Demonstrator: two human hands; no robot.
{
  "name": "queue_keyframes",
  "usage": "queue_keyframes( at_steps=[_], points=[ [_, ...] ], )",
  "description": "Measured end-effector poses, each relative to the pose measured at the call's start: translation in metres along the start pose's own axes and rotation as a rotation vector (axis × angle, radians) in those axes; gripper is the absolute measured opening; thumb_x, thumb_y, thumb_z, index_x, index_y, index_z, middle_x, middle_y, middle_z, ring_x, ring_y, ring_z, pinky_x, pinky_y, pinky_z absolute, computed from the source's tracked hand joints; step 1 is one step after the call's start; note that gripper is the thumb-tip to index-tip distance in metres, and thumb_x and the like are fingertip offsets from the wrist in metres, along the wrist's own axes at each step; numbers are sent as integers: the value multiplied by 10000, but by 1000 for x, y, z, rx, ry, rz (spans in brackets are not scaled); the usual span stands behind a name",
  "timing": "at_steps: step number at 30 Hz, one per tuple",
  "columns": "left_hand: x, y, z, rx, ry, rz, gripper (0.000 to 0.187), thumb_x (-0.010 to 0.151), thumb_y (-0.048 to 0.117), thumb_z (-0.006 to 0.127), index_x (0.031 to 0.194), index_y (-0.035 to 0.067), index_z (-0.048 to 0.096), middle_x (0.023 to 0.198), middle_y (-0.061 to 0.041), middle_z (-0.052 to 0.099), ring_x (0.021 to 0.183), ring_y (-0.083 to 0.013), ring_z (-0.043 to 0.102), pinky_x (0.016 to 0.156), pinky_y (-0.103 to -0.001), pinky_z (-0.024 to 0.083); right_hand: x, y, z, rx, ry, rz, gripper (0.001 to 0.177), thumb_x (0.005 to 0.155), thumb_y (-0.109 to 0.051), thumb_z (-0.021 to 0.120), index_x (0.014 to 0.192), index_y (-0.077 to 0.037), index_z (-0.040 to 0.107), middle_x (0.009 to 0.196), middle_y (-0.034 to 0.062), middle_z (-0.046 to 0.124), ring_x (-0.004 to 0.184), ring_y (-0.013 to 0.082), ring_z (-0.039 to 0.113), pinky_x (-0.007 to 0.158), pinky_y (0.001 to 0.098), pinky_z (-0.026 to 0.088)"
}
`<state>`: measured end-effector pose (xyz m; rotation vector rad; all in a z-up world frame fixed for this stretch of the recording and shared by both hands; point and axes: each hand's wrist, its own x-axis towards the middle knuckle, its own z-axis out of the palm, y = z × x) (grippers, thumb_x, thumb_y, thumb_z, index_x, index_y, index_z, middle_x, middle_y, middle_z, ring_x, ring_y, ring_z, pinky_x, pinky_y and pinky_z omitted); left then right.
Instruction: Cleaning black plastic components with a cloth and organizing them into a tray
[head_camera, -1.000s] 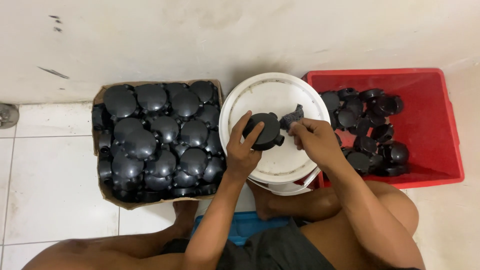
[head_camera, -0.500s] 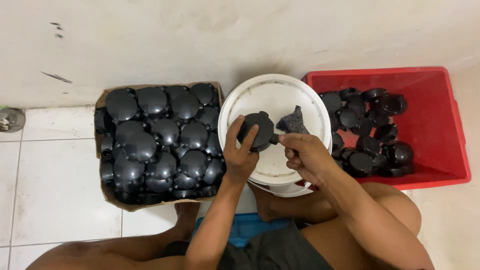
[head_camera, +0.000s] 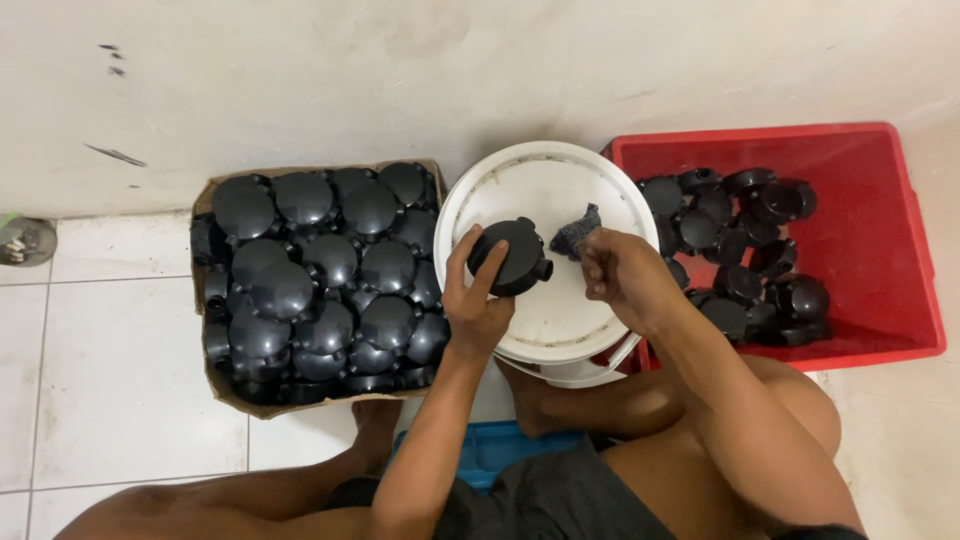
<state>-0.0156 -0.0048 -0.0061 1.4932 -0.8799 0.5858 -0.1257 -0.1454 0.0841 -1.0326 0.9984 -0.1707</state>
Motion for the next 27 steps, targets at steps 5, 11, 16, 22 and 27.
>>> queue_keyframes(
  at_steps=[5,11,16,22,27],
  points=[
    [0,3,-2,-44,-64,-69,367,835,-93,690,1163,70,711,1270,-202,577,1164,-365,622,959,-418,566,10,1,-4,-436,169,-234,230,969,-205,563,787,-68,596,590,42,497,491,158,524,462,268,415],
    [1,8,-7,-71,-89,-100,406,820,-93,706,1190,76,694,1327,-215,535,1218,-390,583,1001,-432,537,-25,-15,34,-651,-11,-307,483,961,-164,590,1387,21,459,1119,262,627,898,306,681,690,412,591],
    [10,11,-19,-95,-136,-210,545,812,-74,737,1302,141,640,1477,-202,405,1333,-412,482,1084,-470,476,-14,-7,48,-645,-73,-346,413,939,-127,628,1296,72,565,1009,266,659,824,314,692,691,414,596],
    [39,-8,-64,-173,-239,-495,1049,678,99,915,1536,76,312,1584,-259,177,1424,-475,324,1167,-611,310,-6,-14,85,-591,-73,-408,439,934,-97,629,1320,82,520,1033,225,659,886,247,645,786,349,560],
    [47,-32,-108,-166,-307,-722,880,676,70,912,1436,41,470,1371,-213,540,1155,-370,625,1010,-452,534,2,-5,121,-648,-174,-458,434,911,-101,657,1290,72,535,1068,260,656,879,271,657,787,373,560]
  ],
)
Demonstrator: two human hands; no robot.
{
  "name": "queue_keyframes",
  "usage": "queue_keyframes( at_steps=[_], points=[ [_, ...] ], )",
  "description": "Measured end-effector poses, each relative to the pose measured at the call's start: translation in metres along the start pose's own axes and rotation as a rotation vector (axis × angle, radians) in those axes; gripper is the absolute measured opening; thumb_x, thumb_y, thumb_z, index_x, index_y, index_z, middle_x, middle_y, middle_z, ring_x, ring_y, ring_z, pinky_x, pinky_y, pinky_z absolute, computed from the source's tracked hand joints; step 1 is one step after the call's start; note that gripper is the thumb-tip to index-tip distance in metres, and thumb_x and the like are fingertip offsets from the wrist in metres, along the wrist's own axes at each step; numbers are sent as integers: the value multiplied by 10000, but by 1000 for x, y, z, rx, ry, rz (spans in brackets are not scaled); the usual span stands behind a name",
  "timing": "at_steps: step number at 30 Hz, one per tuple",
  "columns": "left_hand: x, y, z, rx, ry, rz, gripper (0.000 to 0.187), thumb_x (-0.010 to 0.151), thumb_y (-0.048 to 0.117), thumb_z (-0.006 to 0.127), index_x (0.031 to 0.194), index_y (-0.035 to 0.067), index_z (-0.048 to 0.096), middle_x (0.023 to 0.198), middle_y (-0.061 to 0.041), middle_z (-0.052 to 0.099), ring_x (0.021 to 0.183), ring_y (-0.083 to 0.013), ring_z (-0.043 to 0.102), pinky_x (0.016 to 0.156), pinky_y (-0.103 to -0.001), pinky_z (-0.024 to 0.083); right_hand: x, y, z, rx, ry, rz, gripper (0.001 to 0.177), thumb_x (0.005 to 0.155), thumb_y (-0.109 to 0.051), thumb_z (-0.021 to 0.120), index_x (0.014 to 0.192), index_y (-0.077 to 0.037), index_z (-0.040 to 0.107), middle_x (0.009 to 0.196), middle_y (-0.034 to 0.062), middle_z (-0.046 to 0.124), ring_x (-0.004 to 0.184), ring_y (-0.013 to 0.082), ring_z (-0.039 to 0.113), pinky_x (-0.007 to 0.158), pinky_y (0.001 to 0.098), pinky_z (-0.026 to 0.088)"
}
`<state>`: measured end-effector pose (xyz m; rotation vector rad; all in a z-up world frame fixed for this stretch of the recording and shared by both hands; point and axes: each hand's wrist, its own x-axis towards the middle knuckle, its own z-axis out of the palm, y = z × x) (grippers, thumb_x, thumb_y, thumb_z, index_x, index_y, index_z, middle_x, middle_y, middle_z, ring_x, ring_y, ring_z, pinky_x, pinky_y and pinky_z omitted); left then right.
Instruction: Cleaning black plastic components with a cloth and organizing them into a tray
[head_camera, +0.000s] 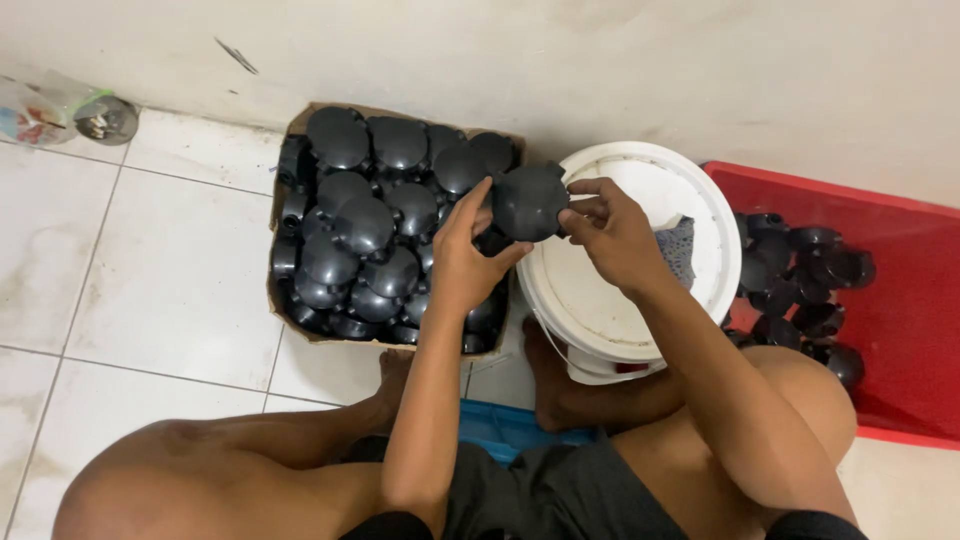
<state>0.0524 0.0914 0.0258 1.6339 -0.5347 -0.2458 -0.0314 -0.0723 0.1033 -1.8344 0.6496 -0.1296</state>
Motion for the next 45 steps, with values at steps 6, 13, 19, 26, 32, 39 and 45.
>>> queue_keyframes(
  at_steps=[6,13,19,26,32,39,45],
  points=[
    [-11,-9,-50,77,17,-103,827,689,36,888,1406,-27,480,1371,-257,520,1142,-394,622,904,-447,606,13,16,54,-137,-55,-60,339,890,-113,692,1198,10,622,1024,236,667,758,272,714,699,385,601],
    [-33,-37,-69,131,100,-251,761,679,-1,861,1351,-84,515,1264,-262,573,1144,-422,602,847,-366,622,27,40,96,-292,-196,-4,402,892,-211,693,1224,10,640,1024,252,693,647,244,720,637,368,602],
    [-50,-59,-67,200,146,-297,724,696,21,866,1339,-65,544,1218,-218,610,1119,-366,623,804,-316,644,29,63,111,-516,-248,-46,402,930,-241,642,1260,-12,635,1043,244,709,881,370,721,713,444,605],
    [-52,-72,-74,215,169,-353,669,718,-32,820,1327,-77,546,1250,-241,593,1182,-391,580,869,-316,618,22,76,134,-432,-305,-27,474,944,-223,602,1329,50,567,1111,281,682,989,405,688,790,479,600],
    [-49,-80,-72,252,162,-320,631,744,-55,794,1325,-81,549,1263,-240,590,1201,-390,567,883,-320,605,24,84,137,-443,-324,-11,498,941,-208,592,1355,64,537,1124,292,677,1016,424,673,810,506,591],
    [-48,-98,-70,256,211,-254,582,733,-91,764,1289,-61,594,1258,-237,601,1182,-396,575,854,-300,613,24,82,137,-386,-347,13,528,949,-204,585,1392,68,496,1181,290,657,1040,402,669,819,482,591],
    [-52,-92,-66,436,278,-171,441,777,-19,762,1207,-1,665,1176,-162,646,1130,-318,623,871,-325,603,18,79,140,-416,-328,51,536,939,-251,596,1389,31,524,1183,271,662,975,351,693,764,439,602]
  ],
)
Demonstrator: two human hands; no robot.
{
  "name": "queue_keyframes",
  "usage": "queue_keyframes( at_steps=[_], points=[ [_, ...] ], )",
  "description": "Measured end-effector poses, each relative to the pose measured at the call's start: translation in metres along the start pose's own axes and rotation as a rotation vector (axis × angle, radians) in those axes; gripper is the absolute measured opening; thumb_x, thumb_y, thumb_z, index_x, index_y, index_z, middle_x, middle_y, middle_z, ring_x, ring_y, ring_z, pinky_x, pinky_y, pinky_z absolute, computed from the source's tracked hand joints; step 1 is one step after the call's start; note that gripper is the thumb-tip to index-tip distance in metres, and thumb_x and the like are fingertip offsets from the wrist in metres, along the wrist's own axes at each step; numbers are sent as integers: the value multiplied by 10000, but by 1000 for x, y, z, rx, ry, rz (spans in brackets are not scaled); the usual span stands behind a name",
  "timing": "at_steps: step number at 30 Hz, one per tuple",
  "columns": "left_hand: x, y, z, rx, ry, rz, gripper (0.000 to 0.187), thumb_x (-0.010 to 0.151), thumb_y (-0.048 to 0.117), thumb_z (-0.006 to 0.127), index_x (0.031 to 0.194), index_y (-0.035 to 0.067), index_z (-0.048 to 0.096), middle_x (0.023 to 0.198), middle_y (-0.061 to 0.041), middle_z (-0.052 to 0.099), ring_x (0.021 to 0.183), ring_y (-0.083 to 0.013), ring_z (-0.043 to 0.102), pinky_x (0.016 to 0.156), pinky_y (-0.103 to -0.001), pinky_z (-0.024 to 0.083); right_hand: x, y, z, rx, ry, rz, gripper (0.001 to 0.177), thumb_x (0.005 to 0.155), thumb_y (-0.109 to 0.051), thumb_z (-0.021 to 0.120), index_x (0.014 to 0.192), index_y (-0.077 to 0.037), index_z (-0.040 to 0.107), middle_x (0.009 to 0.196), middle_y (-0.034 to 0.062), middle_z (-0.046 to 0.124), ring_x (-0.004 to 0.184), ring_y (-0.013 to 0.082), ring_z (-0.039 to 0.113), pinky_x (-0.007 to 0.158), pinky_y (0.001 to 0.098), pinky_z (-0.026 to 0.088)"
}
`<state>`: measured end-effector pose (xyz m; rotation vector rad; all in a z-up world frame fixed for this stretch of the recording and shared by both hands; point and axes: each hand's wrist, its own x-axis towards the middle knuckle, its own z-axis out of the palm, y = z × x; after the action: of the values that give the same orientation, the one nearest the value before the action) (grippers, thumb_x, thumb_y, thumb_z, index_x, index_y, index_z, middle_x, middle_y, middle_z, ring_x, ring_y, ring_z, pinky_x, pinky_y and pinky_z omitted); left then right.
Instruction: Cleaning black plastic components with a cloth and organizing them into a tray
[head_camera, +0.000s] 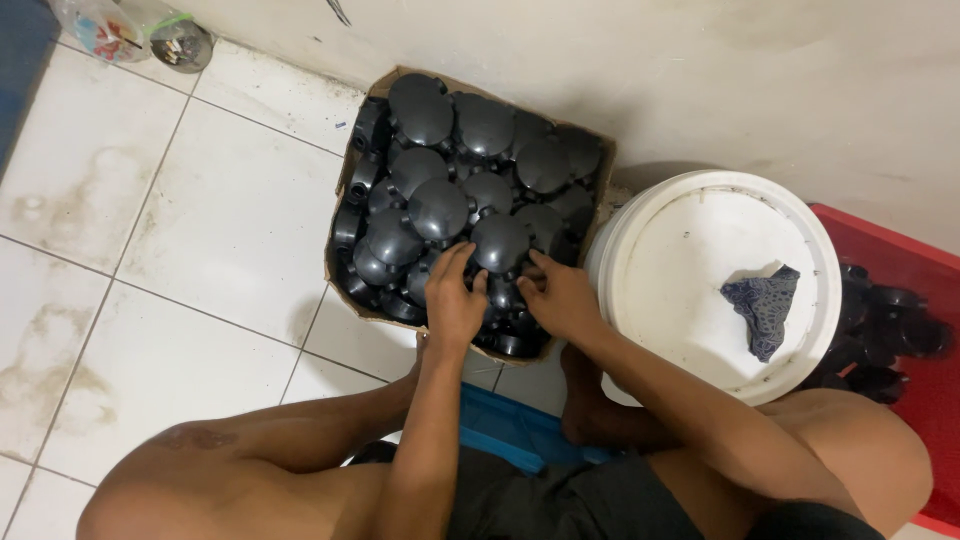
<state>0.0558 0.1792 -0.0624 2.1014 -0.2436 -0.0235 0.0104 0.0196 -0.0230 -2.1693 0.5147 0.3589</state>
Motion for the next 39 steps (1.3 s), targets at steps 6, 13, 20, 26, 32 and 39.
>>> queue_keyframes(
  at_steps=[6,13,20,26,32,39],
  points=[
    [-6,-21,12,84,143,-56,242,806,65,761,1044,81,718,928,-75,687,925,-255,691,803,-348,580,7,25,17,75,19,-45,491,929,-218,618,1335,55,571,1031,261,711,725,239,698,534,329,568],
    [2,-21,9,22,146,-169,170,864,18,675,1016,74,726,887,-76,729,899,-260,706,809,-354,562,5,26,21,67,6,-120,451,930,-171,615,1303,80,586,1002,283,708,667,259,696,479,344,555],
    [5,-7,1,-65,169,-247,215,852,-28,607,1003,73,722,891,-111,745,880,-299,715,820,-415,553,5,28,20,49,-69,-126,475,926,-158,600,1346,59,552,1030,270,708,668,253,691,512,366,560],
    [14,1,-7,1,292,-149,200,825,-30,660,983,79,719,857,-84,730,840,-273,712,783,-374,564,0,25,3,-12,-50,-144,358,923,-158,608,1232,19,648,922,249,717,609,270,684,472,368,528],
    [10,34,6,-147,344,-53,85,891,39,694,944,102,719,734,-31,692,704,-203,691,655,-321,569,-38,6,-28,109,-20,-131,202,911,-136,640,1066,-39,726,767,170,701,537,211,615,459,328,477],
    [1,119,42,-372,193,168,46,941,124,685,906,98,700,722,-81,701,633,-211,673,525,-302,525,-86,9,-101,37,332,-25,230,952,-280,652,799,-112,679,558,124,564,521,231,538,522,375,397]
  ],
)
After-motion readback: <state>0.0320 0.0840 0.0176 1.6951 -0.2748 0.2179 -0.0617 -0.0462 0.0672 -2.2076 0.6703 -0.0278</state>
